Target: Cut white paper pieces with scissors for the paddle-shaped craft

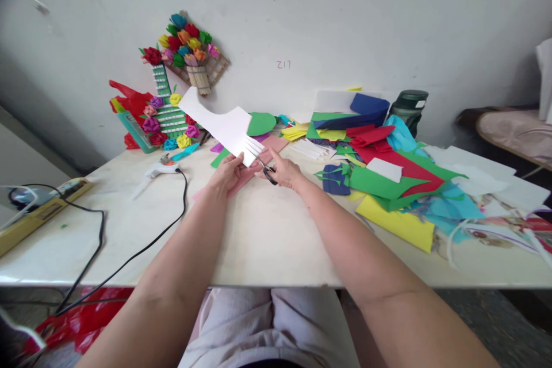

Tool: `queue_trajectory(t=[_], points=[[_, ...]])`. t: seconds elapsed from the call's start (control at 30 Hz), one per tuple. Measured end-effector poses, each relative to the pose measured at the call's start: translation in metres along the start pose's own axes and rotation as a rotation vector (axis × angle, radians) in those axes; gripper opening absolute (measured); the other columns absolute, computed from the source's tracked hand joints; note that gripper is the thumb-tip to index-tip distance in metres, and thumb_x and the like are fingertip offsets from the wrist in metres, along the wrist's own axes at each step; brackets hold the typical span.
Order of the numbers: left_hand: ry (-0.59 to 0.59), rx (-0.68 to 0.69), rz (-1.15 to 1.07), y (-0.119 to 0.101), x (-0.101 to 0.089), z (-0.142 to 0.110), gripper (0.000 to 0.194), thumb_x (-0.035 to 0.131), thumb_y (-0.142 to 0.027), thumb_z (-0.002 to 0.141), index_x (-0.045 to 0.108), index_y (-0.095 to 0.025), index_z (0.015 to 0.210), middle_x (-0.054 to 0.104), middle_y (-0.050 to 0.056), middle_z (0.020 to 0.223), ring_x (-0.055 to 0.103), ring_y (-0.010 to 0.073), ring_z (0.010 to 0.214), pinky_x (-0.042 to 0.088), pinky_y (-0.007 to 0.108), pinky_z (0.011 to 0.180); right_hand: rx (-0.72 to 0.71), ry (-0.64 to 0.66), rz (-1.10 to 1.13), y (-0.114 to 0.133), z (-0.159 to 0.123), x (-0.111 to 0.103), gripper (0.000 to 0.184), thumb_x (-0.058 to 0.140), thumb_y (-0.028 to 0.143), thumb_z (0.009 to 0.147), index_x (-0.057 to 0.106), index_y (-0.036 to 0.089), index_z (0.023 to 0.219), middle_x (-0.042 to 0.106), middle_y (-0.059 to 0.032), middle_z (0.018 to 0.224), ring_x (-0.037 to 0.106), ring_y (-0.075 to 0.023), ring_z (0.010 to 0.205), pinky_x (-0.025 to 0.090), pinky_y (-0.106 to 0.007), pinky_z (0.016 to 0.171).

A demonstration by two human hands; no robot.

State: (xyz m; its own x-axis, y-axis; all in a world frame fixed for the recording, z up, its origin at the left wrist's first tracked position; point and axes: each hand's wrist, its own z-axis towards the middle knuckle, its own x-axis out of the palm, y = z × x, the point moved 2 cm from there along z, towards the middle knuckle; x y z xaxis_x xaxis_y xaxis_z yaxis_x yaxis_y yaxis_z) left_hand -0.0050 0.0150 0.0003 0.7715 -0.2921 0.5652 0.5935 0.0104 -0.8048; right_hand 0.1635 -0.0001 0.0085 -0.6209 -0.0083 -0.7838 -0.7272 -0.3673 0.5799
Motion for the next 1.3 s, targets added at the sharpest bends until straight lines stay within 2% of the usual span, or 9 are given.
queue_trajectory(t=[0.3, 0.47, 0.93, 1.3], points=[[-0.006, 0.002, -0.006, 0.001, -0.005, 0.004, 0.024, 0.054, -0.012, 0.076, 0.054, -0.009, 0.100, 0.064, 0.011, 0.094, 0.062, 0.0194, 0.084, 0.047, 0.042, 0.084, -0.001, -0.020, 0.017, 0.003, -0.001, -0.001, 0.089, 0.056, 0.055, 0.066, 0.020, 0.017, 0.137, 0.058, 0.0057, 0.054, 0.049, -0.0097, 0.047, 0.033, -0.020, 0.048], [0.022, 0.007, 0.021, 0.003, -0.010, 0.007, 0.024, 0.056, -0.015, 0.076, 0.055, -0.009, 0.099, 0.064, 0.011, 0.093, 0.063, 0.0188, 0.080, 0.048, 0.040, 0.083, -0.008, -0.047, 0.042, 0.003, 0.000, 0.000, 0.086, 0.059, 0.052, 0.065, 0.023, 0.018, 0.136, 0.055, 0.0067, 0.050, 0.048, -0.0099, 0.046, 0.032, -0.020, 0.048], [-0.030, 0.022, 0.037, 0.000, -0.008, 0.006, 0.018, 0.055, -0.015, 0.077, 0.058, -0.009, 0.094, 0.065, 0.009, 0.087, 0.063, 0.0143, 0.066, 0.052, 0.033, 0.073, -0.035, -0.081, 0.075, 0.007, -0.001, -0.002, 0.086, 0.062, 0.047, 0.063, 0.025, 0.019, 0.136, 0.050, 0.0082, 0.046, 0.046, -0.0096, 0.045, 0.032, -0.020, 0.048], [-0.034, 0.008, 0.053, 0.002, -0.014, 0.008, 0.023, 0.053, -0.016, 0.078, 0.057, -0.008, 0.099, 0.065, 0.011, 0.089, 0.063, 0.0155, 0.069, 0.053, 0.029, 0.069, -0.043, -0.095, 0.053, 0.005, 0.002, -0.001, 0.088, 0.064, 0.046, 0.061, 0.026, 0.019, 0.136, 0.049, 0.0082, 0.047, 0.042, -0.0091, 0.046, 0.029, -0.020, 0.048]])
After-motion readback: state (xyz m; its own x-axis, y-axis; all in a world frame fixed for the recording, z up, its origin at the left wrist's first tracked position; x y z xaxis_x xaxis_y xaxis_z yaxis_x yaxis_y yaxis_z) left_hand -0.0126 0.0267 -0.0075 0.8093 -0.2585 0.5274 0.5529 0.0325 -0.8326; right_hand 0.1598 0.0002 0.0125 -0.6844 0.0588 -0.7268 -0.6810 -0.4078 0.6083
